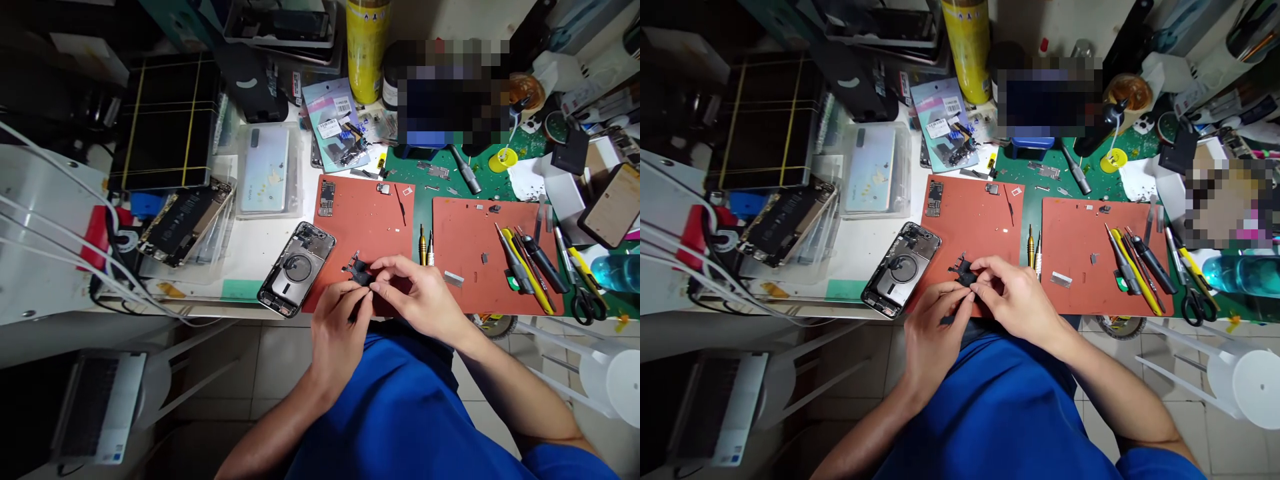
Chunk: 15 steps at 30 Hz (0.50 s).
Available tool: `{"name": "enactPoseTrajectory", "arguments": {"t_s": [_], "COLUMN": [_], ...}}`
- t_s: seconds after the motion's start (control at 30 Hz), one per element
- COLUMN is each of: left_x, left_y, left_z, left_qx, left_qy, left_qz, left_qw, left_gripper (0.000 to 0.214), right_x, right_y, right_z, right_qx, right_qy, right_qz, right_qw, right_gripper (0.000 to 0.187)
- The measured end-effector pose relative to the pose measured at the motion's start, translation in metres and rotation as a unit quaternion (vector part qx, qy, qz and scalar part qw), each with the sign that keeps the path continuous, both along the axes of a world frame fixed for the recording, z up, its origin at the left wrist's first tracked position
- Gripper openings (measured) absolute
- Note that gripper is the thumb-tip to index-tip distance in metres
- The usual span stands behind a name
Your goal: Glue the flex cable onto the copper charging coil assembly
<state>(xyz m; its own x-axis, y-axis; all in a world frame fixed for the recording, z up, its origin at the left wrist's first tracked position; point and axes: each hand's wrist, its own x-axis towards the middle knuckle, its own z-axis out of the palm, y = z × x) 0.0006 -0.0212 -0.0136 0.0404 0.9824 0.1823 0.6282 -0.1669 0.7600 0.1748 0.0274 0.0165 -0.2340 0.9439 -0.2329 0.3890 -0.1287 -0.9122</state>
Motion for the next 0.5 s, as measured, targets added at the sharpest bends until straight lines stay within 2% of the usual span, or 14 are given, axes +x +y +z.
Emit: {"name": "enactPoseTrajectory", "arguments": {"t_s": [0.17, 0.37, 0.5], "left_x": [-0.008, -0.017, -0.022], "left_y": [0.011, 0.025, 0.030], "left_z": [0.006, 0.010, 0.012], "left_qx": [-0.125, -0.243, -0.315], "left_qy": [-0.119, -0.180, -0.222], "left_qz": [0.028, 0.039, 0.033], "left_qw": [0.985, 0.953, 0.922], "left_gripper": [0.011, 0.015, 0.026], "right_x": [-0.001, -0.001, -0.006], "right_y": [0.001, -0.004, -0.005], "right_z": [-0.001, -0.010, -0.012], "right_qx": [0.045, 0.074, 0.082], "right_qy": [-0.016, -0.039, -0.030], "right_qz": [-0.014, 0.039, 0.045], "right_qw": [0.999, 0.996, 0.995], "right_gripper": [0.013, 0.015, 0.017]}}
